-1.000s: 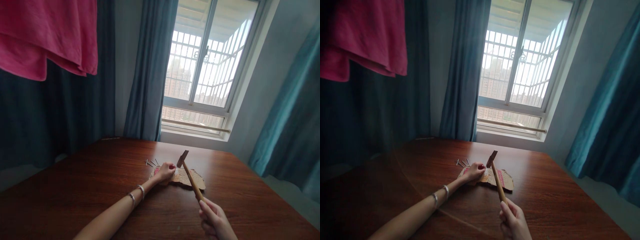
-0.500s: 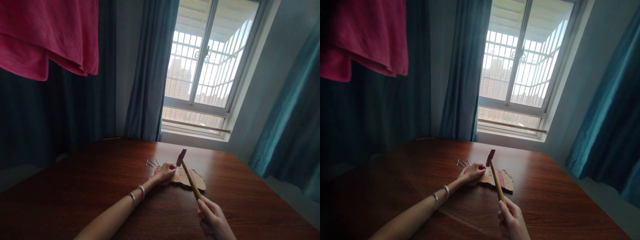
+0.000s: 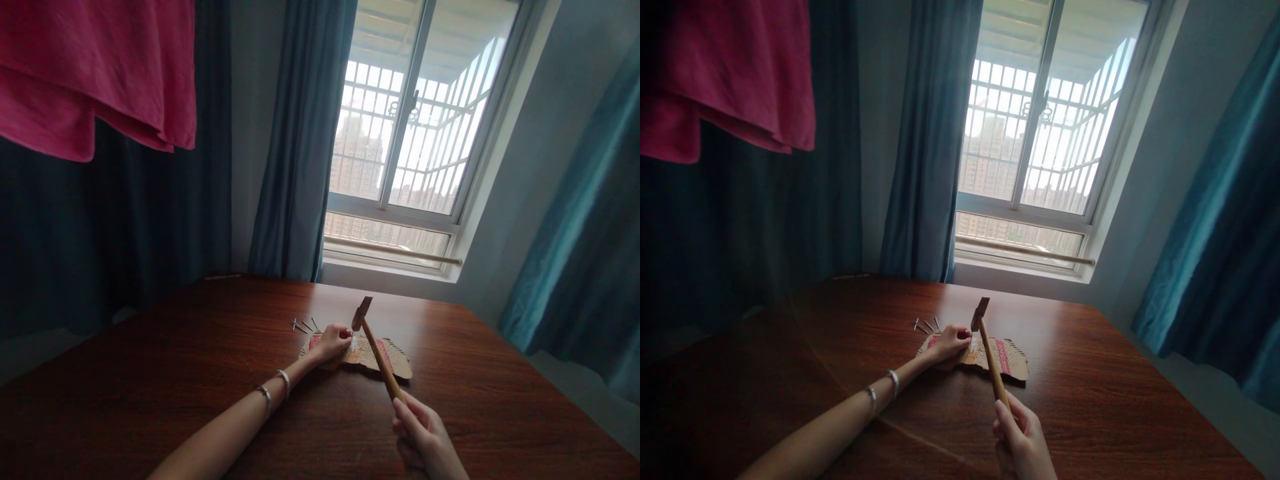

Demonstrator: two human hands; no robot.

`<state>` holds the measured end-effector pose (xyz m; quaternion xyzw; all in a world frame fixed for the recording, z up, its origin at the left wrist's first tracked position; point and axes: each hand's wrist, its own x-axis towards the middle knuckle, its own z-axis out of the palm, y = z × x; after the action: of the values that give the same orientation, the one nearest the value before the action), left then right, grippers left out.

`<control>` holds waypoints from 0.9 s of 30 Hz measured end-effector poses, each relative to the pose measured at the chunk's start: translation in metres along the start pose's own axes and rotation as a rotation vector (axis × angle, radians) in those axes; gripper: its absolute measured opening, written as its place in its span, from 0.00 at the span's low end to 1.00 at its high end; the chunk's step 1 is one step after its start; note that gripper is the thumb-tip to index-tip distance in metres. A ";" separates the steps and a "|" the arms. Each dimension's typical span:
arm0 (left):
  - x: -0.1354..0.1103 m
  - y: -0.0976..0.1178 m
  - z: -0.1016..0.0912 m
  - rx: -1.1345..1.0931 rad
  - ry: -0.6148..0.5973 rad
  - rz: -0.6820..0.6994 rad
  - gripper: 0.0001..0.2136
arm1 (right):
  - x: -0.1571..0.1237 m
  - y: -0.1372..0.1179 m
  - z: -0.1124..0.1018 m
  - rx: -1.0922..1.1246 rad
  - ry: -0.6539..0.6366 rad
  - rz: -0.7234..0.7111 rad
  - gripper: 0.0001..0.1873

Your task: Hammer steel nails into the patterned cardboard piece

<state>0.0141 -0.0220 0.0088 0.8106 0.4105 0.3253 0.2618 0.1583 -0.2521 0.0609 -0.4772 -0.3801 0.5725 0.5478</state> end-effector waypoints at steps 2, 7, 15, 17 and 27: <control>0.000 -0.001 0.000 -0.003 0.000 -0.003 0.08 | 0.000 0.000 0.000 -0.012 0.018 0.004 0.28; 0.002 -0.005 0.002 0.015 -0.012 0.003 0.08 | 0.000 -0.001 0.001 0.003 0.022 0.013 0.28; 0.004 -0.008 0.005 0.054 0.012 0.006 0.09 | 0.000 -0.002 0.005 0.019 -0.017 0.001 0.26; 0.004 -0.008 0.005 0.047 0.008 -0.003 0.09 | -0.001 -0.001 0.006 0.014 -0.031 0.000 0.26; 0.001 -0.001 0.001 0.023 -0.011 -0.036 0.09 | 0.000 0.003 0.008 -0.024 -0.008 -0.003 0.28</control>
<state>0.0154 -0.0207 0.0077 0.8078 0.4273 0.3114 0.2608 0.1499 -0.2513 0.0600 -0.4808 -0.3897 0.5691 0.5414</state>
